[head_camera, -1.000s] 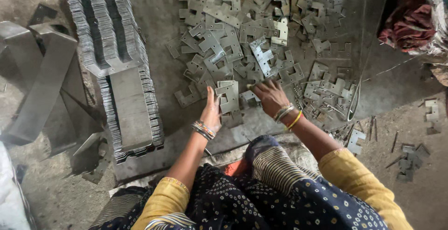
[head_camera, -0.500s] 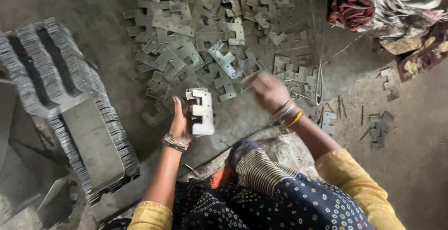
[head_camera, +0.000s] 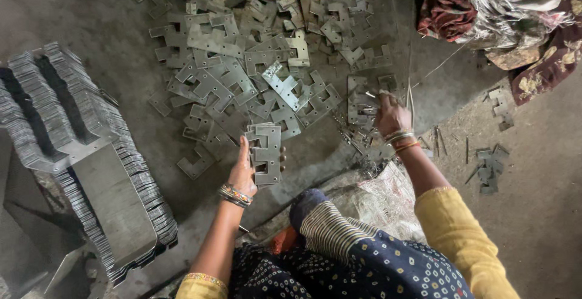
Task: The person sits on the floor and repeatedly picks up small metal brackets from a scattered pile, aligns them, and stacks them into neat columns. The person occasionally uses a small white pad to wipe the brackets before stacking.
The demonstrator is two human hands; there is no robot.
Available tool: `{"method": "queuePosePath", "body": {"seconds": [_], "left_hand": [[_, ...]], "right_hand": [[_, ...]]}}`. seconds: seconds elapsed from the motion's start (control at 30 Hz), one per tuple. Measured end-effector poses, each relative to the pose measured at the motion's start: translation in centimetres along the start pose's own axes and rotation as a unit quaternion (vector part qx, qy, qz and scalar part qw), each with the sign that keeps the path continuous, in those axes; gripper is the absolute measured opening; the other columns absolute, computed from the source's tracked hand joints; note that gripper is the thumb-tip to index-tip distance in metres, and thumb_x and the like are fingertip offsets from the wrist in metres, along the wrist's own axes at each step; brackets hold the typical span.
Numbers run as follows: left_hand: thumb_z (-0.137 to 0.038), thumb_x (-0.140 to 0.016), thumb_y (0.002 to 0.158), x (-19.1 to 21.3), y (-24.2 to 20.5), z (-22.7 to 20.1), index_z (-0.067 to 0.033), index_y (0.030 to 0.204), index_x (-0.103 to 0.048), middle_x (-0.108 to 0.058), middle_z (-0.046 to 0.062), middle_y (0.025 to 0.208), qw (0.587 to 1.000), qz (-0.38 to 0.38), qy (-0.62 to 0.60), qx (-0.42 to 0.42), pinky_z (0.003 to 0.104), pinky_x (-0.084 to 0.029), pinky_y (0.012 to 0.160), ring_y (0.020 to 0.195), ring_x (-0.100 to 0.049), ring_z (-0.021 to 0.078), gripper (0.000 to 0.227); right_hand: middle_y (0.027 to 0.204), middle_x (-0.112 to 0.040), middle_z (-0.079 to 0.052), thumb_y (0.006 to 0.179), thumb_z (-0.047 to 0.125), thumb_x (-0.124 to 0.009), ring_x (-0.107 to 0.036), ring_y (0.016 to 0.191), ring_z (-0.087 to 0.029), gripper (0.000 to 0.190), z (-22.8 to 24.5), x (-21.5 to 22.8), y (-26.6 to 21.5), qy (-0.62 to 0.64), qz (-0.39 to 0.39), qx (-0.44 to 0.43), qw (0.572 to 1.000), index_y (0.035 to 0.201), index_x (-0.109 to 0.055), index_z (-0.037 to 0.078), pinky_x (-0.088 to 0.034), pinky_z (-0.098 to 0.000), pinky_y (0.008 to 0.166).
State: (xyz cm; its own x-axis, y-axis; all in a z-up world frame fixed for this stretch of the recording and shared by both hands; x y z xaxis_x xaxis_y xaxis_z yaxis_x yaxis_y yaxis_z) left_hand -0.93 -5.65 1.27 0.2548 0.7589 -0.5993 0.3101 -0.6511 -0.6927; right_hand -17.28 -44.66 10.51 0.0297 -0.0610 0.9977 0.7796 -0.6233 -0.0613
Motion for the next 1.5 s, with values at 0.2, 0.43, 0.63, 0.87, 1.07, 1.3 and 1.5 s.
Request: {"method": "queuePosePath", "body": {"seconds": [0.2, 0.43, 0.63, 0.87, 1.07, 1.3, 1.5], "left_hand": [[-0.074, -0.040, 0.095, -4.5, -0.3, 0.1, -0.0071, 0.137, -0.060, -0.073, 0.015, 0.116, 0.992, 0.115, -0.041, 0.007, 0.046, -0.061, 0.084, 0.096, -0.074, 0.0282, 0.081], [-0.078, -0.036, 0.092, -5.4, 0.0, 0.1, -0.0084, 0.129, -0.063, -0.076, 0.015, 0.104, 0.990, 0.139, -0.029, 0.017, 0.043, -0.063, 0.072, 0.083, -0.076, 0.0257, 0.084], [-0.051, -0.058, 0.098, -3.3, 0.3, 0.3, -0.0053, 0.134, -0.061, -0.075, 0.015, 0.111, 0.992, 0.126, -0.007, -0.016, 0.041, -0.062, 0.077, 0.089, -0.075, 0.0258, 0.058], [-0.044, -0.062, 0.097, -4.4, 0.4, 0.0, -0.0096, 0.132, -0.059, -0.074, 0.011, 0.104, 0.987, 0.153, 0.002, -0.057, 0.037, -0.061, 0.071, 0.084, -0.073, 0.0219, 0.050], [-0.044, -0.063, 0.101, -2.7, 1.4, 2.3, -0.0065, 0.130, -0.065, -0.074, 0.008, 0.107, 0.992, 0.124, -0.015, -0.018, 0.036, -0.060, 0.075, 0.088, -0.072, 0.0195, 0.047], [-0.061, -0.052, 0.100, -3.0, 1.7, 1.4, -0.0082, 0.133, -0.064, -0.074, 0.011, 0.114, 0.990, 0.115, -0.019, -0.073, 0.041, -0.059, 0.083, 0.095, -0.072, 0.0240, 0.064], [-0.082, -0.036, 0.091, 0.0, 2.0, 0.0, -0.0271, 0.146, -0.044, -0.057, -0.005, 0.131, 0.993, -0.049, -0.076, -0.079, 0.043, -0.055, 0.096, 0.114, -0.063, 0.0157, 0.078]], "right_hand": [[0.125, -0.065, -0.023, 0.092, 0.010, -0.059, -0.067, 0.111, -0.041, 0.045, 10.5, 8.4, -5.7, 0.146, -0.204, 0.220, 0.943, 0.136, -0.054, 0.003, -0.059, -0.0501, 0.091], [0.129, -0.060, -0.032, 0.093, 0.025, -0.066, -0.065, 0.107, -0.048, 0.072, 3.2, -0.5, -2.8, 0.137, 0.082, -0.116, 0.980, 0.151, -0.031, 0.002, -0.057, -0.0520, 0.087], [0.132, -0.061, -0.034, 0.082, 0.025, -0.072, -0.066, 0.110, -0.055, 0.074, -4.4, 3.5, -2.2, -0.047, -0.208, 0.002, 0.977, 0.145, -0.039, 0.003, -0.057, -0.0498, 0.090], [0.109, -0.075, -0.021, 0.090, 0.032, -0.065, -0.075, 0.099, -0.036, 0.045, -3.7, -4.7, 2.5, 0.068, 0.139, -0.279, 0.948, 0.131, -0.067, 0.015, -0.060, -0.0486, 0.086], [0.098, -0.073, -0.026, 0.068, 0.039, -0.092, -0.071, 0.092, -0.039, 0.063, -1.8, -3.6, 6.2, 0.085, 0.015, -0.174, 0.981, 0.107, -0.068, -0.003, -0.059, -0.0441, 0.078], [0.089, -0.076, -0.016, 0.076, 0.026, -0.079, -0.076, 0.080, -0.030, 0.028, 9.0, 5.6, 1.1, 0.205, 0.004, -0.045, 0.978, 0.096, -0.075, 0.006, -0.060, -0.0413, 0.076], [0.085, -0.076, -0.019, 0.083, 0.047, -0.079, -0.073, 0.077, -0.038, 0.057, 19.2, 5.6, -2.0, 0.181, 0.107, -0.051, 0.976, 0.113, -0.061, 0.003, -0.058, -0.0479, 0.072]]}}
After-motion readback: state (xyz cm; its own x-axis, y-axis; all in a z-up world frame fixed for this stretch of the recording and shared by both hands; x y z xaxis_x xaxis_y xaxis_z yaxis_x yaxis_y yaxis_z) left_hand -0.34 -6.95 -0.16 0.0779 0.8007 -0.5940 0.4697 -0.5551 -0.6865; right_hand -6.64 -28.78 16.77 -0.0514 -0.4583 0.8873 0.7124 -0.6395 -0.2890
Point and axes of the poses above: each hand's wrist, its own y-axis towards the middle knuckle, its own x-axis out of the back of the hand, z = x × y, the point moved 10 cm from there along y, towards the middle knuckle
